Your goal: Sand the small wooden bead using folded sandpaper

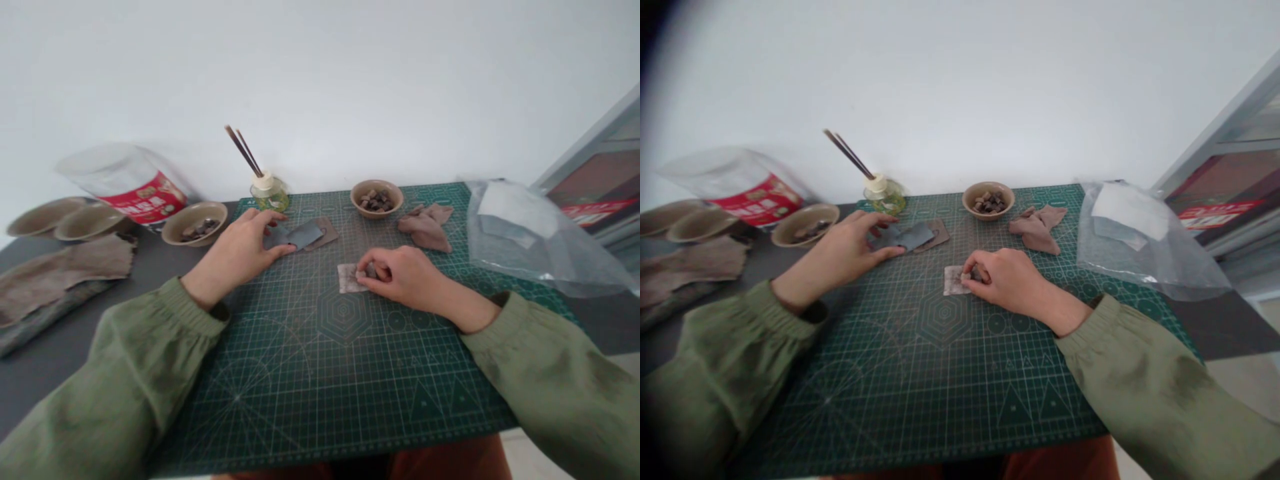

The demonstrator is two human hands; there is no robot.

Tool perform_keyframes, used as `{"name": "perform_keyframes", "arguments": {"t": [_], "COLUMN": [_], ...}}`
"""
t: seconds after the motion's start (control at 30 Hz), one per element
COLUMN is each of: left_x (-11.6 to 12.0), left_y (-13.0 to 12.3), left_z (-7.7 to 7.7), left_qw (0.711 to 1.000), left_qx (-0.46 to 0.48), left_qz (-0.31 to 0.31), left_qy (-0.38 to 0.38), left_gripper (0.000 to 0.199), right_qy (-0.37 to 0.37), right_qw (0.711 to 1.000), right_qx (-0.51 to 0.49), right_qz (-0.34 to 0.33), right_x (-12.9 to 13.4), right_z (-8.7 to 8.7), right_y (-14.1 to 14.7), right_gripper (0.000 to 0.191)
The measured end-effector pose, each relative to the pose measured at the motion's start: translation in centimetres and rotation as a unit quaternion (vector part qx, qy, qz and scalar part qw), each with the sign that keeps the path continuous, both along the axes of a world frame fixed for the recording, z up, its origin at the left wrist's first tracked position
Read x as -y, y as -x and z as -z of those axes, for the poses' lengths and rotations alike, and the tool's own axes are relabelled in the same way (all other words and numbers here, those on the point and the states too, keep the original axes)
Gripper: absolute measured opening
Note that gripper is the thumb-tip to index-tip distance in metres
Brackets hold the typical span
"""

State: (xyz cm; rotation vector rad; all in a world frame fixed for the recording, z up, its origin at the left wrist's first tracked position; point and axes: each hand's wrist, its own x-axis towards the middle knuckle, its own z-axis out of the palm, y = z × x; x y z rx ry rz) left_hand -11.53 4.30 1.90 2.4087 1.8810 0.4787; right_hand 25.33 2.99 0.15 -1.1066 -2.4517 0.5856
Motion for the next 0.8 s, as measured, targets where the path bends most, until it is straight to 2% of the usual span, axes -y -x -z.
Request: {"name": "perform_keyframes", "arguments": {"t": [0.07,0.17,0.37,0.7,0.8], "left_x": [0.3,0.6,0.4,0.8,1.0], "left_y": [0.8,1.6,0.6,-1.0,-1.7], "left_z": [-0.2,-0.3,-0.7,-2.6,-2.8], "left_qw": [1.000,0.999,1.000,0.992,0.990], "left_qx": [-0.016,-0.028,-0.016,0.008,0.036], "left_qz": [-0.002,0.008,0.000,-0.031,0.013], "left_qy": [0.001,0.014,0.006,-0.118,-0.139], "left_gripper": [0.079,0.071,0.059,0.048,0.048], "right_qy": [0.000,-0.001,-0.002,-0.005,-0.006], "right_qw": [1.000,1.000,1.000,1.000,1.000], "right_qx": [-0.003,-0.005,-0.004,-0.009,-0.011], "right_qz": [-0.002,-0.002,-0.004,-0.004,-0.006], "right_x": [0.0,0.0,0.1,0.0,0.0], "right_z": [0.0,0.1,0.1,0.2,0.2], "right_y": [0.0,-0.1,0.0,0.0,0.0], "right_gripper": [0.017,0.016,0.014,0.014,0.013]}}
